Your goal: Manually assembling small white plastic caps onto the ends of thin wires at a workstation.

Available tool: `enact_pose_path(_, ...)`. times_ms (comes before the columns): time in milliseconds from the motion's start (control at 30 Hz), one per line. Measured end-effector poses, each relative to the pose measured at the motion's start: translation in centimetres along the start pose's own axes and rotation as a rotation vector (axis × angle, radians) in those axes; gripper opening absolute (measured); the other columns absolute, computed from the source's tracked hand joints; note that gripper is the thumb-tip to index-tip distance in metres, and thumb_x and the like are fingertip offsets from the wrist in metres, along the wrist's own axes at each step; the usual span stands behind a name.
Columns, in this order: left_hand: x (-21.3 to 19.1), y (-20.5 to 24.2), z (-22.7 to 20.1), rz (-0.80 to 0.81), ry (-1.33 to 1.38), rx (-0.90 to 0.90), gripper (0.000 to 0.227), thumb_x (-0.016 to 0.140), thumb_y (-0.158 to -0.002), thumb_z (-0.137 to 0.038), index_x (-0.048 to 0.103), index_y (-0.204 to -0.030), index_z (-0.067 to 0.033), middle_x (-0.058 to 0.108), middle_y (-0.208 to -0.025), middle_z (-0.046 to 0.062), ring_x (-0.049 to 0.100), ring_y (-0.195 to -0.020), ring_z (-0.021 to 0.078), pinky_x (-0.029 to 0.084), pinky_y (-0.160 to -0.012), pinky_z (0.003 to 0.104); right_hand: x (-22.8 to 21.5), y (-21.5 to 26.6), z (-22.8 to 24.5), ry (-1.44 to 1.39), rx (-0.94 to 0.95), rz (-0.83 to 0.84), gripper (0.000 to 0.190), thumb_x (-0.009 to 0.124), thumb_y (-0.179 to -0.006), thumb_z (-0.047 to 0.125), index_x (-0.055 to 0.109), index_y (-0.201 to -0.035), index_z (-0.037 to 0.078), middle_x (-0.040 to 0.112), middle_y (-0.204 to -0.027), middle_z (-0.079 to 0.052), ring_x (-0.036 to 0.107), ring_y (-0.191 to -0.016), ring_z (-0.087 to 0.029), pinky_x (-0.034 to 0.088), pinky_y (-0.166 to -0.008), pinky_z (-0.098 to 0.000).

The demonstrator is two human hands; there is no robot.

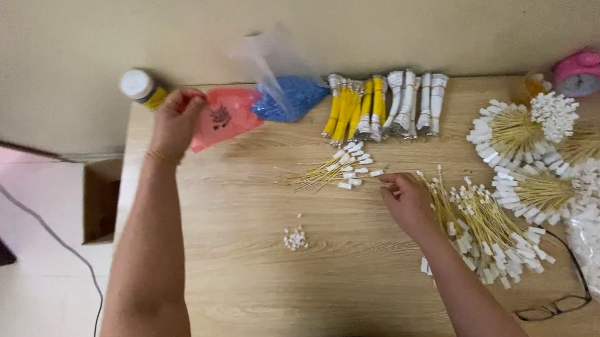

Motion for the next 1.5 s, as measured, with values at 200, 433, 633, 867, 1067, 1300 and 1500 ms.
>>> enact_pose_path(200,-0.2,-6.9,5.3,-0.197,-0.704,0.311,0.026,0.084,-0.085,-0.027,0.073,-0.109,-0.0299,0.057,-0.099,0.004,0.06,-0.096,0.0312,0.042,-0.087,0.043,3.0,-1.2,0.5,0.175,0.018,0.13,0.018,0.07,-0.08,0.023,0.07,-0.098,0.024,0.061,-0.102,-0.002,0.067,-0.097,-0.03,0.056,-0.083,-0.0395)
enact_pose_path(433,3.2,-1.1,-3.5,-0.248,-0.593,0.344,0.066,0.082,-0.086,-0.006,0.042,-0.138,0.0004,0.038,-0.125,0.024,0.043,-0.115,0.0427,0.036,-0.101,0.051,2.8,-2.9,0.1,0.207,0.064,0.008,0.04,0.068,-0.085,0.017,0.06,-0.123,0.009,0.049,-0.12,-0.016,0.055,-0.106,-0.031,0.051,-0.082,-0.0427)
enact_pose_path(633,8.8,10.8,-10.3,-0.063,-0.32,0.173,0.049,0.072,-0.085,-0.004,0.051,-0.129,-0.0011,0.05,-0.109,0.022,0.056,-0.098,0.0411,0.054,-0.073,0.043,2.0,-2.0,2.0,0.336,-0.162,0.025,0.021,0.07,-0.082,0.018,0.067,-0.102,0.012,0.059,-0.103,-0.011,0.063,-0.098,-0.036,0.054,-0.082,-0.0446)
enact_pose_path(867,13.6,20.3,-24.2,0.063,-0.275,0.367,0.045,0.073,-0.084,-0.019,0.057,-0.126,-0.0115,0.063,-0.119,0.008,0.055,-0.118,0.0314,0.036,-0.103,0.047,-8.4,4.5,13.6,0.118,-0.3,-0.036,0.017,0.069,-0.085,0.019,0.068,-0.102,0.018,0.066,-0.094,-0.003,0.069,-0.088,-0.024,0.057,-0.074,-0.0341)
enact_pose_path(1067,16.4,23.6,-30.4,0.19,-0.368,0.518,0.032,0.069,-0.088,-0.037,0.064,-0.114,-0.0191,0.067,-0.108,-0.001,0.051,-0.123,0.0252,0.017,-0.111,0.057,-13.6,11.2,22.8,-0.034,-0.557,-0.047,0.021,0.071,-0.083,0.01,0.068,-0.103,0.013,0.068,-0.089,-0.006,0.07,-0.082,-0.025,0.058,-0.071,-0.0342)
enact_pose_path(1300,13.3,26.0,-28.9,0.296,-0.162,0.304,0.012,0.071,-0.086,-0.031,0.074,-0.091,-0.0197,0.073,-0.081,0.0,0.067,-0.088,0.0221,0.036,-0.101,0.05,-16.2,14.3,22.4,-0.217,-0.426,0.097,0.023,0.07,-0.082,0.006,0.069,-0.105,0.007,0.071,-0.087,-0.015,0.071,-0.078,-0.028,0.058,-0.074,-0.0425)
enact_pose_path(1500,10.1,28.0,-24.8,0.314,0.158,-0.047,0.015,0.067,-0.091,-0.02,0.074,-0.091,-0.0071,0.069,-0.072,0.007,0.061,-0.077,0.0138,0.051,-0.079,0.036,-18.1,15.0,21.7,-0.197,-0.378,0.14,0.021,0.069,-0.083,0.006,0.069,-0.103,0.0,0.071,-0.088,-0.017,0.069,-0.086,-0.03,0.052,-0.084,-0.0475)
Point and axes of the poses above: each hand's wrist, its own y-axis away from the middle knuckle, its own x-axis out of the palm, z = x × y, the point moved 10 cm from there along -y, towards the middle knuckle
